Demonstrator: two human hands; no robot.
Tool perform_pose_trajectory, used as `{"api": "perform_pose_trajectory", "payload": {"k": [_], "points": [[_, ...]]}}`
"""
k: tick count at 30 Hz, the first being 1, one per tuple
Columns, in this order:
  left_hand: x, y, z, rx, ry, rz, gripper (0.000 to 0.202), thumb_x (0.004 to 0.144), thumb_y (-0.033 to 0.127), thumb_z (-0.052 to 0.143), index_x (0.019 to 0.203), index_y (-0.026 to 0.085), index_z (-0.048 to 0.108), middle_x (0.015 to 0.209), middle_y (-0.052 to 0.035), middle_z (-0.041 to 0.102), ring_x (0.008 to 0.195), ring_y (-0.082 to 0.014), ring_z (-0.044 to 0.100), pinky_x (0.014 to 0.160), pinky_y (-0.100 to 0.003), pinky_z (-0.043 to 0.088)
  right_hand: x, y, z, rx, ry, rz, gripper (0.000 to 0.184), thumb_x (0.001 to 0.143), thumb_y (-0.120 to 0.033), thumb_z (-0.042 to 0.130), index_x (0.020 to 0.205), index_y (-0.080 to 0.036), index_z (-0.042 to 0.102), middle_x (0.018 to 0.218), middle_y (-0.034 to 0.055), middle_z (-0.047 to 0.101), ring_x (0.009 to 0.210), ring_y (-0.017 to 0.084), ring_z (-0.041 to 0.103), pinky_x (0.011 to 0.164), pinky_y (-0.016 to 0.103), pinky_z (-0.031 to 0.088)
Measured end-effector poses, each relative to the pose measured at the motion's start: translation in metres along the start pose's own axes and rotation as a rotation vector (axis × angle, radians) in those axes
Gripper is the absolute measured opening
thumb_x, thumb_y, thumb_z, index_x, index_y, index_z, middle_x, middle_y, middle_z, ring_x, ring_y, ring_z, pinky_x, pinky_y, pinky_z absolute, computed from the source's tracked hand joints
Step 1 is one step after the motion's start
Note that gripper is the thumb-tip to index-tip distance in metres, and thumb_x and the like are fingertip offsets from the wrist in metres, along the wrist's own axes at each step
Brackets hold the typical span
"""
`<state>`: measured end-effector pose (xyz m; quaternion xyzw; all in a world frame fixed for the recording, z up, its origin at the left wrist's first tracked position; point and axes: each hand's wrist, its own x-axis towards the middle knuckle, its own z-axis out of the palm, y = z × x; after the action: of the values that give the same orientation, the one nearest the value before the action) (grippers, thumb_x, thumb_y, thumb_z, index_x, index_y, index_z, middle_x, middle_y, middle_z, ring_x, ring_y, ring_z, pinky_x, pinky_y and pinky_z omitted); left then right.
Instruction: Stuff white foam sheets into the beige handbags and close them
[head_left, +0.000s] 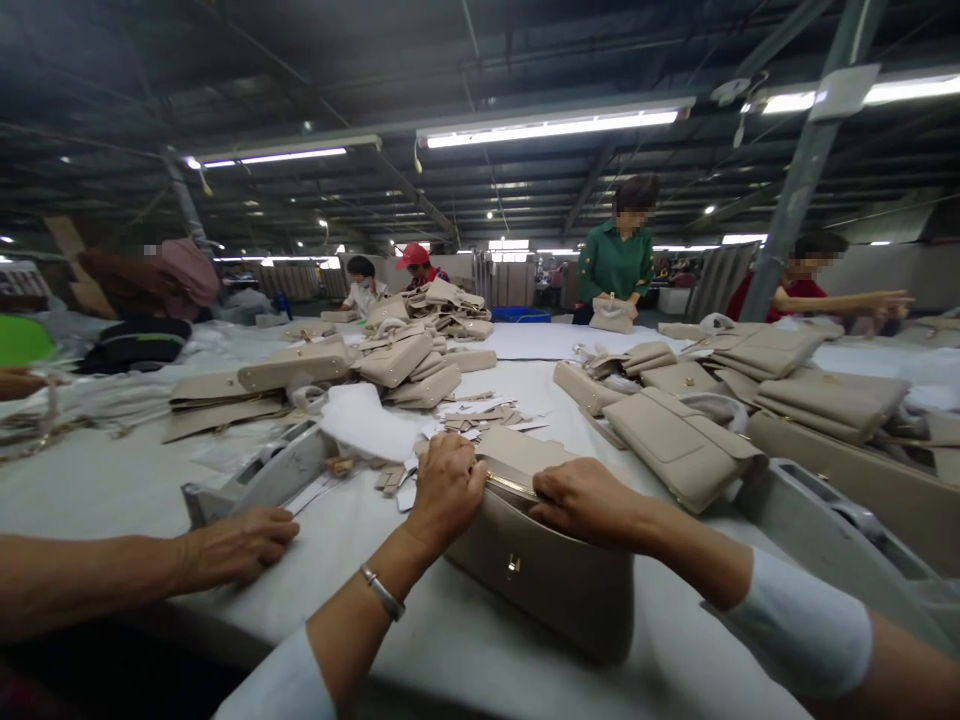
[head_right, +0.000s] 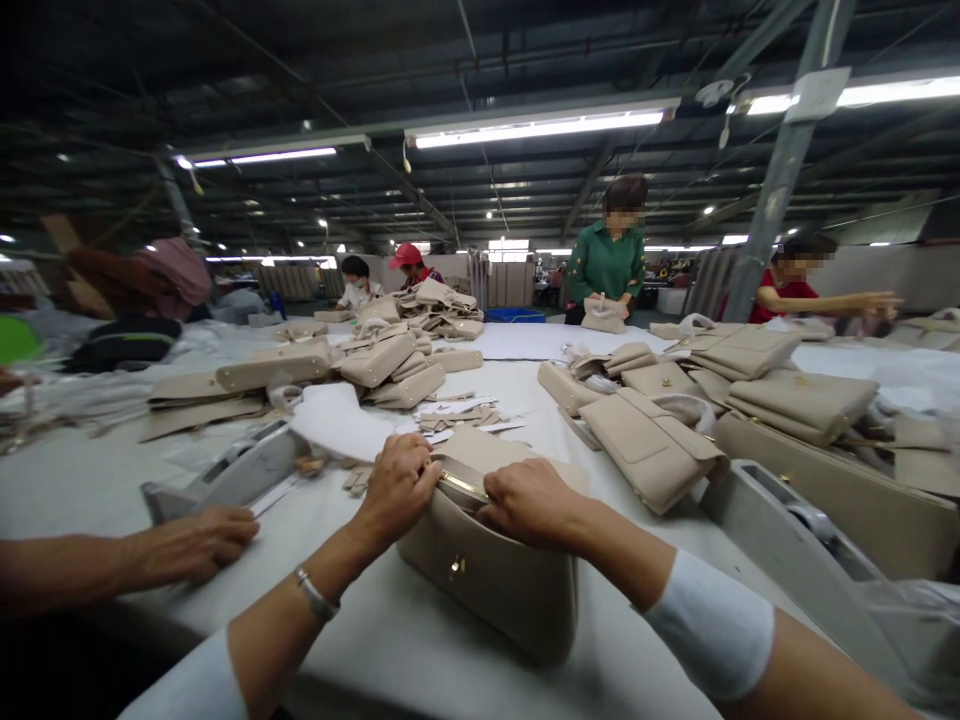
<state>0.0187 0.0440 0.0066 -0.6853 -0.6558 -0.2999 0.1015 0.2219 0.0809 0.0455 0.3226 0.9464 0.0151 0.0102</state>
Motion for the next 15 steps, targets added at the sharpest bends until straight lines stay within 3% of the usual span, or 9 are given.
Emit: {"api": "perform_pose_trajectory", "payload": {"k": [4,9,15], "points": [[-0.002,-0.004,0.0,-0.086,-0.022,-0.053,0.013,0.082,0.02,0.049,0.071,0.018,0.055,0.085,-0.0056,0.057,0.09,-0.0202,0.052,0.084,-0.034,0.042,-0.01,0.001,0.002,0.011,0.018,0.007,0.026,0.09,-0.041,0.049,0.083,-0.019,0.062,0.082,0.0067,0.07,0.074,0.02,0.063,0.057,0.028,0.026],[-0.014,-0.015,-0.012,-0.243,-0.003,-0.08,0.017,0.083,0.022,0.048,0.068,0.019,0.055,0.078,-0.002,0.057,0.076,-0.0157,0.054,0.074,-0.029,0.043,-0.016,-0.014,0.006,0.009,0.054,-0.055,0.023,0.089,-0.04,0.051,0.086,-0.018,0.058,0.087,0.0058,0.069,0.075,0.02,0.062,0.064,0.029,0.032],[-0.025,-0.03,-0.017,-0.41,-0.013,-0.061,0.014,0.084,0.026,0.052,0.073,0.019,0.057,0.083,-0.0032,0.06,0.08,-0.0162,0.057,0.076,-0.03,0.045,-0.024,-0.026,0.012,0.002,0.066,-0.022,0.018,0.087,-0.035,0.054,0.088,-0.018,0.056,0.087,0.006,0.068,0.076,0.021,0.063,0.067,0.031,0.034]]}}
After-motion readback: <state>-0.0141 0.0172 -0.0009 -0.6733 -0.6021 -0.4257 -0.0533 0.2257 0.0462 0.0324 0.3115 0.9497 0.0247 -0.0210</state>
